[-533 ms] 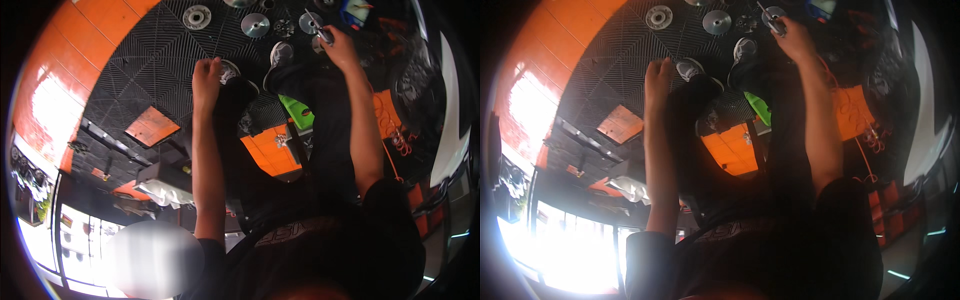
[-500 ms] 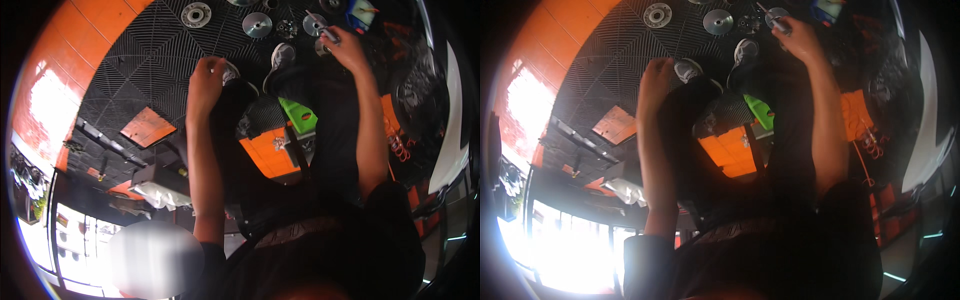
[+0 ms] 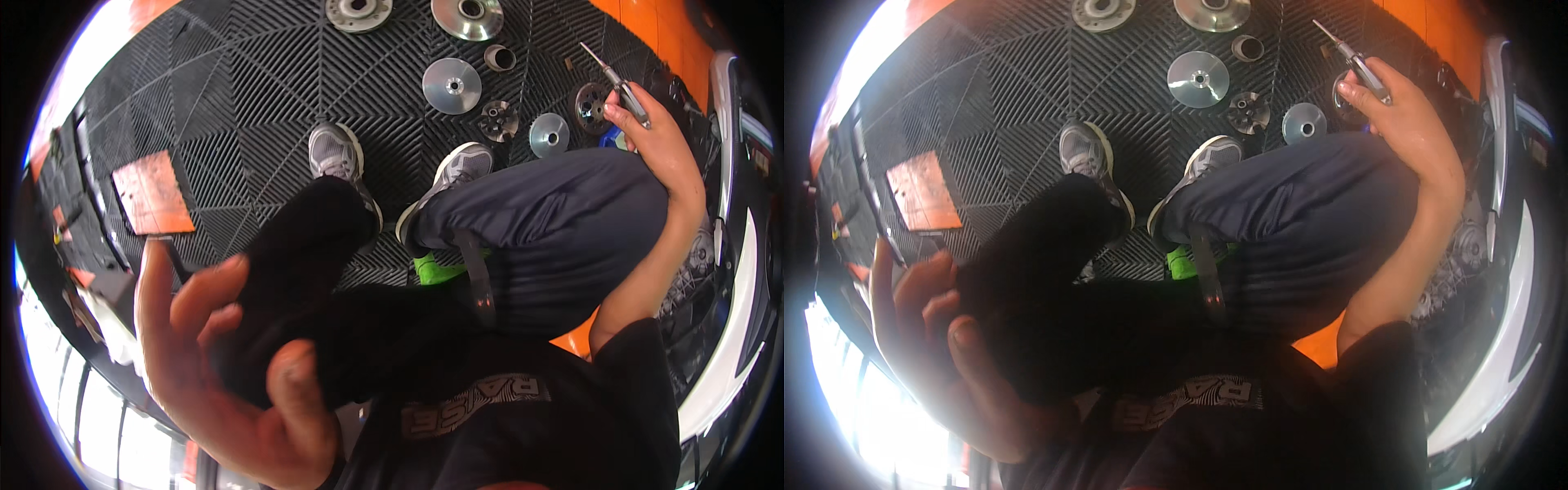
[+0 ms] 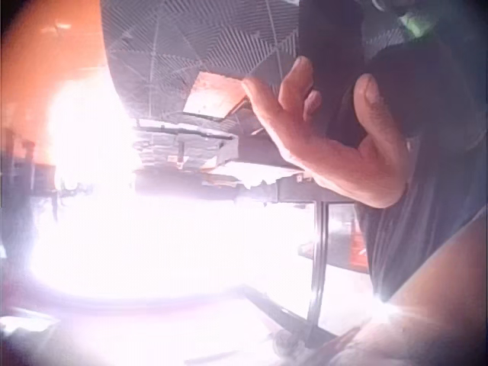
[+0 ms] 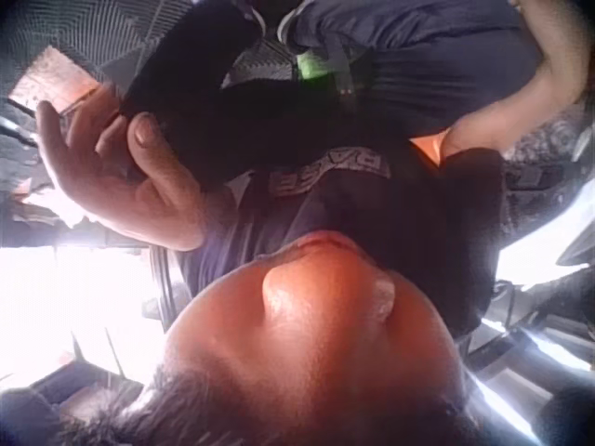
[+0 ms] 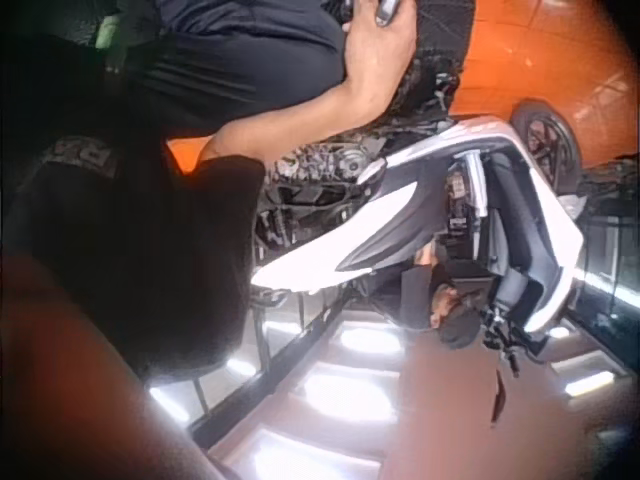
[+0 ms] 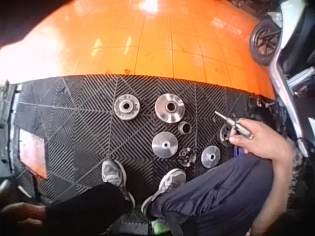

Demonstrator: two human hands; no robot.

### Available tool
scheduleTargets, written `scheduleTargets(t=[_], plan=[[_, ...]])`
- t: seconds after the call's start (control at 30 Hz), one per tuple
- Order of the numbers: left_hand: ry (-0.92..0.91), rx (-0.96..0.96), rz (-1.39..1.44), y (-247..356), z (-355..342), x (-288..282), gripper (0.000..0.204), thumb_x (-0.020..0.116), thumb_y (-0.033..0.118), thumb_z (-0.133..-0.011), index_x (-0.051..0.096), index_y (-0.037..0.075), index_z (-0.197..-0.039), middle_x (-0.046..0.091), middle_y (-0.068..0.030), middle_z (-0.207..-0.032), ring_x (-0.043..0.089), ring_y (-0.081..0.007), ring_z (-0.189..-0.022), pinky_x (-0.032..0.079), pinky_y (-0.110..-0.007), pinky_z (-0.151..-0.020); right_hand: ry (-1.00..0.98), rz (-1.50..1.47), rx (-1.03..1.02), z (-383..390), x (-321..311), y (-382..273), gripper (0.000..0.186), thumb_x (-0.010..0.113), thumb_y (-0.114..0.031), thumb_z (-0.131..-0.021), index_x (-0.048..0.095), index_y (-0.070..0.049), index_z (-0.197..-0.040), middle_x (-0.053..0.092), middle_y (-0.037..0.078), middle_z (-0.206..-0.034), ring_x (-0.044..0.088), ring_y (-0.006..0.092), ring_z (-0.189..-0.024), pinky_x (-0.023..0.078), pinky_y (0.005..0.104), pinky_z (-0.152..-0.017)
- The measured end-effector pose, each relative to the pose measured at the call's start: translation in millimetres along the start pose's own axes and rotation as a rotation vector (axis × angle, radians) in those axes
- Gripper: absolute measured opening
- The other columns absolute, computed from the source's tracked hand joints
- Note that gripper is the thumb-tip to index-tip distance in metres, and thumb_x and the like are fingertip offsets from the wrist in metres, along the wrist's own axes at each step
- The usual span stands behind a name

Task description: The person sits on the floor of a workshop and uses a screwdriver to disassemble and clean various metal components of a scooter's variator system. They handle multiple pulleys and weights, using a tool to scrape or adjust parts, and occasionally wipe them with a cloth.

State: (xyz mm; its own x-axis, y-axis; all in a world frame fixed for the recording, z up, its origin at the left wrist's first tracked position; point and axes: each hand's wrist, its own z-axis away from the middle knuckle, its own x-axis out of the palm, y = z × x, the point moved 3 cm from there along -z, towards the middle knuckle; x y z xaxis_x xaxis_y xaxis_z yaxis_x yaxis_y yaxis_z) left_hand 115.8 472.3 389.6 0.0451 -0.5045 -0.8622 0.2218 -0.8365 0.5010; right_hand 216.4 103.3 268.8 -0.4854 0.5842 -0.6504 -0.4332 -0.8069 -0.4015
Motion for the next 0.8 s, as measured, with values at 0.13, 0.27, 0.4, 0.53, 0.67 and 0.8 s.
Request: scheduleTargets(t=[0.13,0.27,0.4,0.53,0.67,0.8], plan=[[-0.105,0.370,0.068,17.7,23.6,-9.0,0.043,0.058,0.030,-0.091,0.057,0.003,-0.125,0.062,-0.0152,-0.119,0.062,-0.0253,-0.104,0.048,-0.038,-0.091,0.114,0.031,-0.094,23.3,-9.8,37.2,0.044,0.065,-0.043,-0.089,0.062,-0.005,-0.111,0.065,0.004,-0.086,0.054,0.0115,-0.070,0.046,0.0292,-0.069],[-0.292,0.687,-0.165,68.6,33.5,11.0,0.044,0.066,0.027,-0.089,0.058,0.008,-0.128,0.066,-0.0165,-0.115,0.063,-0.0316,-0.108,0.050,-0.041,-0.090,0.256,0.174,-0.108,44.1,-13.4,61.7,0.052,0.063,-0.044,-0.090,0.061,-0.002,-0.120,0.068,0.020,-0.104,0.065,0.0330,-0.101,0.048,0.0405,-0.088],[-0.809,0.775,-0.531,98.5,-5.5,79.1,0.045,0.060,0.037,-0.093,0.058,0.008,-0.127,0.068,-0.0178,-0.112,0.066,-0.0337,-0.103,0.052,-0.043,-0.089,0.453,0.121,-0.268,47.7,-11.3,73.8,0.044,0.066,-0.039,-0.088,0.064,-0.004,-0.115,0.069,0.021,-0.099,0.067,0.0345,-0.095,0.050,0.0410,-0.083],[-0.804,0.886,-0.705,74.1,-84.5,219.9,0.038,0.060,0.030,-0.087,0.064,0.015,-0.122,0.068,-0.0101,-0.117,0.065,-0.0279,-0.111,0.051,-0.049,-0.088,0.414,0.051,-0.293,50.1,-14.6,67.4,0.042,0.070,-0.036,-0.084,0.066,-0.005,-0.112,0.070,0.019,-0.099,0.067,0.0360,-0.096,0.050,0.0426,-0.085],[-0.704,0.699,-0.707,18.2,-109.4,349.6,0.053,0.074,0.038,-0.080,0.062,0.016,-0.126,0.059,-0.0088,-0.132,0.058,-0.0306,-0.121,0.048,-0.055,-0.094,0.377,0.115,-0.231,34.1,-6.2,67.5,0.040,0.071,-0.035,-0.083,0.067,-0.005,-0.109,0.069,0.021,-0.100,0.066,0.0383,-0.098,0.050,0.0453,-0.086],[-0.620,0.701,-0.582,-23.0,-89.3,411.4,0.104,0.085,0.049,-0.065,0.033,0.016,-0.148,0.028,-0.0145,-0.154,0.029,-0.0377,-0.142,0.038,-0.058,-0.106,0.320,0.170,-0.129,20.4,-2.7,65.8,0.035,0.070,-0.030,-0.083,0.067,-0.006,-0.108,0.068,0.021,-0.105,0.065,0.0369,-0.102,0.050,0.0448,-0.089]])
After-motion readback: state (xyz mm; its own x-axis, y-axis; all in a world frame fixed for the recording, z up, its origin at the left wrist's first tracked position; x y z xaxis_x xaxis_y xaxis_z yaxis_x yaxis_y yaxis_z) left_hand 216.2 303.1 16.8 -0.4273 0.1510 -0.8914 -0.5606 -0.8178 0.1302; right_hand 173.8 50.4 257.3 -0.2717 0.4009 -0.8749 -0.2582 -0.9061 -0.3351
